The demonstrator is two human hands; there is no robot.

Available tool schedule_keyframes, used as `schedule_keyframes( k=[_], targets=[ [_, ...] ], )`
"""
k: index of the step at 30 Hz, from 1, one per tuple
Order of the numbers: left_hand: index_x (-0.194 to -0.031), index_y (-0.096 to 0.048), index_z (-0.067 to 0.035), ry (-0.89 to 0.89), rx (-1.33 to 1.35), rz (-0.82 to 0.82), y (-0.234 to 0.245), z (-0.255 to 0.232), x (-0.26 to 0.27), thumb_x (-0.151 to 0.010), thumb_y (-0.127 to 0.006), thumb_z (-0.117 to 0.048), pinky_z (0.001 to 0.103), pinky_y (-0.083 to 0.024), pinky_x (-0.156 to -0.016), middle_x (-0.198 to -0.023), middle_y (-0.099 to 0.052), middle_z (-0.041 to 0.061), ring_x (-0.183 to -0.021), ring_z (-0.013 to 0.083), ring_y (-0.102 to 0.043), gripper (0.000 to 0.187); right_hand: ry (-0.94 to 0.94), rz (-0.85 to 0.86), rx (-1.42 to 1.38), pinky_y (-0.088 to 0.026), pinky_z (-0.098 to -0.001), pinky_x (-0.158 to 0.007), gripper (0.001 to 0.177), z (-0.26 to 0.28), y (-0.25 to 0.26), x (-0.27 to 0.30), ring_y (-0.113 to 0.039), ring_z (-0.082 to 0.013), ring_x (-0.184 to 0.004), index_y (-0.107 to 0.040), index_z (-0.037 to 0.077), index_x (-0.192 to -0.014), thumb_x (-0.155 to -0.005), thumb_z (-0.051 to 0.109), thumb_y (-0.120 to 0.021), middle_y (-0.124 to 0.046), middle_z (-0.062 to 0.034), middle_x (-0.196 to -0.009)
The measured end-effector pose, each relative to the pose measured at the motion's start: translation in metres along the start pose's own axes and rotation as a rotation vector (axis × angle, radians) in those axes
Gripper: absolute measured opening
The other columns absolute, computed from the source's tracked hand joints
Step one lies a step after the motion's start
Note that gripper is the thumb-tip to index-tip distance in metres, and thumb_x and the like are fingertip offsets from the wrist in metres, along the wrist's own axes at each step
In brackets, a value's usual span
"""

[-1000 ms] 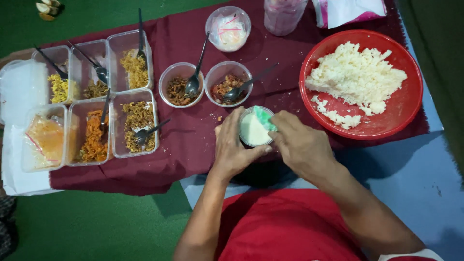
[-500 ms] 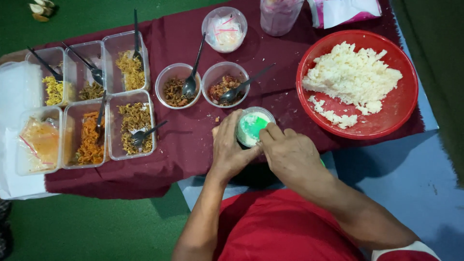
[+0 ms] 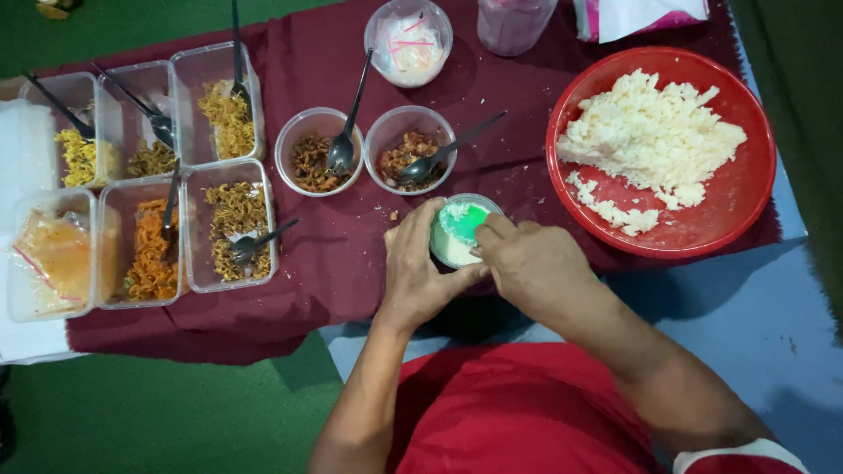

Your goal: Stirring a white substance in a small plastic cup using a green spatula

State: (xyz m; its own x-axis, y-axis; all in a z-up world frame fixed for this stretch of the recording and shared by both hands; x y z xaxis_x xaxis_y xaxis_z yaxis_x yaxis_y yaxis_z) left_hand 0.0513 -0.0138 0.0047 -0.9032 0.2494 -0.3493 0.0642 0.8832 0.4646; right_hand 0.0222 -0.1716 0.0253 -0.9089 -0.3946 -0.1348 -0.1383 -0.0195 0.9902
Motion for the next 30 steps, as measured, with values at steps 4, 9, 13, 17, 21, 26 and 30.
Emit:
schedule_keyframes(
  k=[4, 9, 13, 17, 21, 26, 30],
  targets=[
    [-0.138, -0.055, -0.007, 0.008, 0.013, 0.008, 0.001, 0.000, -0.001, -0.058, -0.096, -0.040, 0.043, -0.040, -0.097, -0.129, -0.065, 0.012, -0.120, 0.0313, -0.063, 0.096, 0.013, 0.046, -0.091, -0.057, -0.0437, -0.051, 0.013, -0.009, 0.002, -0.004, -0.067, -0.0294, -0.063, -0.063, 0.021, -0.098, -0.087, 0.024, -0.058, -0.067, -0.0004, -0.102],
    [-0.136, -0.056, -0.008, 0.008, 0.044, 0.014, 0.003, 0.000, -0.001, -0.060, -0.096, -0.042, 0.043, -0.039, -0.097, -0.126, -0.065, 0.012, -0.117, 0.0311, -0.063, 0.092, 0.149, -0.023, 0.005, -0.053, -0.0381, -0.056, 0.013, -0.011, -0.008, -0.005, -0.065, -0.0241, -0.067, -0.064, 0.025, -0.097, -0.088, 0.019, -0.057, -0.067, 0.0060, -0.108],
    [-0.136, -0.055, -0.007, -0.004, 0.048, 0.017, 0.003, 0.002, 0.001, -0.061, -0.095, -0.044, 0.044, -0.039, -0.097, -0.126, -0.065, 0.013, -0.117, 0.0320, -0.063, 0.092, 0.196, -0.054, 0.027, -0.052, -0.0409, -0.060, 0.019, -0.012, -0.002, -0.005, -0.064, -0.0254, -0.070, -0.063, 0.026, -0.102, -0.085, 0.018, -0.058, -0.067, 0.0055, -0.108],
    [-0.138, -0.054, -0.007, -0.003, 0.032, 0.026, 0.001, 0.004, 0.003, -0.060, -0.096, -0.044, 0.043, -0.038, -0.100, -0.128, -0.064, 0.012, -0.120, 0.0310, -0.062, 0.096, 0.207, -0.038, -0.032, -0.051, -0.0412, -0.062, 0.013, -0.014, 0.005, -0.009, -0.064, -0.0260, -0.072, -0.062, 0.027, -0.099, -0.090, 0.022, -0.056, -0.067, 0.0070, -0.105],
    [-0.139, -0.053, -0.007, 0.007, 0.025, 0.029, 0.002, 0.002, 0.005, -0.059, -0.096, -0.044, 0.041, -0.037, -0.101, -0.127, -0.064, 0.012, -0.120, 0.0297, -0.062, 0.098, 0.192, -0.032, -0.081, -0.050, -0.0395, -0.064, 0.006, -0.019, -0.009, -0.007, -0.063, -0.0242, -0.074, -0.061, 0.027, -0.097, -0.093, 0.027, -0.056, -0.067, 0.0076, -0.101],
    [-0.141, -0.050, -0.006, 0.030, 0.033, 0.030, 0.005, -0.005, 0.004, -0.057, -0.096, -0.043, 0.043, -0.037, -0.101, -0.125, -0.064, 0.016, -0.119, 0.0335, -0.062, 0.103, 0.203, -0.048, -0.170, -0.050, -0.0419, -0.065, 0.005, -0.020, -0.006, -0.006, -0.065, -0.0270, -0.077, -0.062, 0.024, -0.096, -0.095, 0.027, -0.058, -0.069, 0.0057, -0.105],
    [-0.148, -0.042, -0.003, 0.072, 0.021, 0.039, 0.003, -0.005, 0.005, -0.055, -0.096, -0.043, 0.042, -0.036, -0.104, -0.130, -0.063, 0.020, -0.123, 0.0363, -0.061, 0.115, 0.210, -0.088, -0.251, -0.052, -0.0454, -0.066, 0.007, -0.023, -0.007, -0.004, -0.068, -0.0302, -0.080, -0.066, 0.024, -0.098, -0.095, 0.028, -0.062, -0.072, 0.0059, -0.111]
  ],
)
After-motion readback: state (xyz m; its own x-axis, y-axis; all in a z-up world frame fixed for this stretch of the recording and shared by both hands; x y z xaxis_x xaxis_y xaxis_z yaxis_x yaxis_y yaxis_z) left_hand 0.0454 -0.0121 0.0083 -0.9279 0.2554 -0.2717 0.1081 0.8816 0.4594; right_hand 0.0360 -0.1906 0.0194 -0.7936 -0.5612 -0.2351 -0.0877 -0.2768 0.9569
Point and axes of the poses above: each hand's wrist, its own x-axis away from the middle knuckle, its own y-axis out of the back of the hand, z = x × y, the point moved 5 cm from there along -x, towards the middle knuckle
